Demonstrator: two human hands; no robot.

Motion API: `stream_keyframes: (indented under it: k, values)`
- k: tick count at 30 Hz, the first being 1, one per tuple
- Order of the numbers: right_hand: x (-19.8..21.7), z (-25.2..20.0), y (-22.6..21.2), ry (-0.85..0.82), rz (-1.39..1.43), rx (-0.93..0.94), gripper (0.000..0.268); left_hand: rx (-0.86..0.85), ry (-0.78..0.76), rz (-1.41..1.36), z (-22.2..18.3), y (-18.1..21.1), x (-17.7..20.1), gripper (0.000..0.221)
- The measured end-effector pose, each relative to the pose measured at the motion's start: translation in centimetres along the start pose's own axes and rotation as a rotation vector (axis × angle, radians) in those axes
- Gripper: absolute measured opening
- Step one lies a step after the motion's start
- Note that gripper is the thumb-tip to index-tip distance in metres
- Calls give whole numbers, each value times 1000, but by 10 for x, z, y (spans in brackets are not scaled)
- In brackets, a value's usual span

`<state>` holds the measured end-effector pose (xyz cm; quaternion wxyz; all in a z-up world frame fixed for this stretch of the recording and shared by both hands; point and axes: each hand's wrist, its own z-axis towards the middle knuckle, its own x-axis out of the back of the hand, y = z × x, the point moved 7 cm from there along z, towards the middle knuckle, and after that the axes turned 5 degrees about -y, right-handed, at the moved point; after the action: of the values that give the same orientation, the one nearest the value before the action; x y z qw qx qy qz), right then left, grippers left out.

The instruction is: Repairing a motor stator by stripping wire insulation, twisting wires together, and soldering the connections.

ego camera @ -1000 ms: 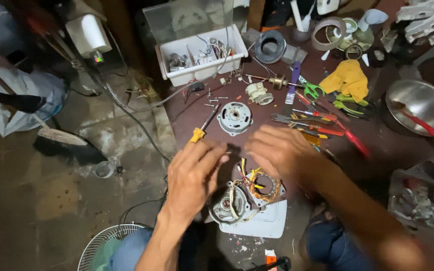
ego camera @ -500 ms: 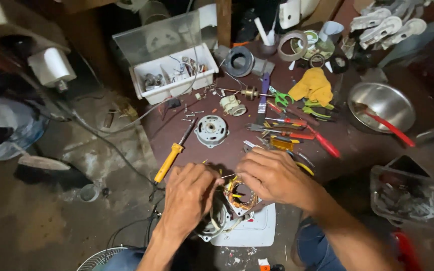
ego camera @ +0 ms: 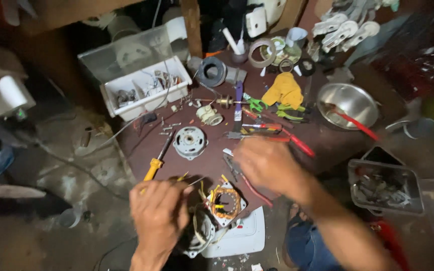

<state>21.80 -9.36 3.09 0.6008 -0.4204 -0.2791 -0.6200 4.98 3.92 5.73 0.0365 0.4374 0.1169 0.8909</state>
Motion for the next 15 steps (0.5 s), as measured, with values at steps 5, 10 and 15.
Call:
stream_keyframes:
  k: [5,10,15]
  values:
    - [37,44,158,-358,51,-750,36,99,195,-31,7,-12,22,10]
    - [1,82,322,-421,-299,-648,75,274,272,46,-3,-47,3,14]
    - [-63,92,436,-514,-438,-591,68,227,384,244,-17,-112,-54,44]
